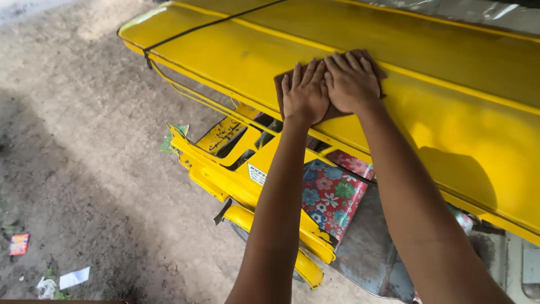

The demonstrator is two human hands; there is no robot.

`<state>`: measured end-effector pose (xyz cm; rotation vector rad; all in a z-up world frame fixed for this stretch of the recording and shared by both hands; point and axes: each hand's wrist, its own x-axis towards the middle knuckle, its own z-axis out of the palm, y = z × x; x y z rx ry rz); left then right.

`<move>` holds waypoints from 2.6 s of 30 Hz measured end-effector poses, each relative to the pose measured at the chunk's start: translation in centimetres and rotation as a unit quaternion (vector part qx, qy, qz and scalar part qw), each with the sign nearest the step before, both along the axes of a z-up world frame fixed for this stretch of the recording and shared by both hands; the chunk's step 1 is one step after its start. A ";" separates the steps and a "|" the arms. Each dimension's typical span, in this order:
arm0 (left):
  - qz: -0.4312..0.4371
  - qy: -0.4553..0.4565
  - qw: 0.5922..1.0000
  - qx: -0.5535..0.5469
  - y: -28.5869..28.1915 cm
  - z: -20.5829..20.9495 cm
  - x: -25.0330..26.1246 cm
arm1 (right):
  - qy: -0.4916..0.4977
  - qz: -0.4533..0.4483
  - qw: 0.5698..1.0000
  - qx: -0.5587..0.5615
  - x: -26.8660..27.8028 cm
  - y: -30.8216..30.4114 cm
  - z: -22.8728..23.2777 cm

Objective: Sanding the yellow roof of a tricycle with sandpaper.

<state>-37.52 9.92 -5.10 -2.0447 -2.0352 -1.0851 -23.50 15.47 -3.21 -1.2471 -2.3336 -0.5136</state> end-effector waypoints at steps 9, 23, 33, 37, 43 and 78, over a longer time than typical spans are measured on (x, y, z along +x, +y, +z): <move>0.025 0.028 0.998 -0.047 7.3 1.4 -8.2 | -0.038 -0.010 0.991 -0.125 -8.5 7.8 2.2; -0.074 0.143 0.978 -0.129 24.9 3.9 -15.8 | -0.009 -0.157 0.946 -0.283 -16.0 20.8 4.4; -0.153 0.148 0.971 -0.109 24.1 4.2 -16.1 | 0.041 -0.226 0.942 -0.243 -16.2 17.7 4.2; -0.234 0.163 0.957 -0.058 23.8 3.3 -15.9 | 0.021 -0.306 0.921 -0.241 -17.2 13.2 4.7; -0.299 0.169 0.933 -0.103 17.7 4.1 -16.3 | 0.077 -0.352 0.914 -0.185 -16.9 8.5 1.8; -0.353 0.190 0.903 -0.155 25.4 6.0 -3.5 | 0.133 -0.391 0.893 -0.177 -5.1 13.9 3.9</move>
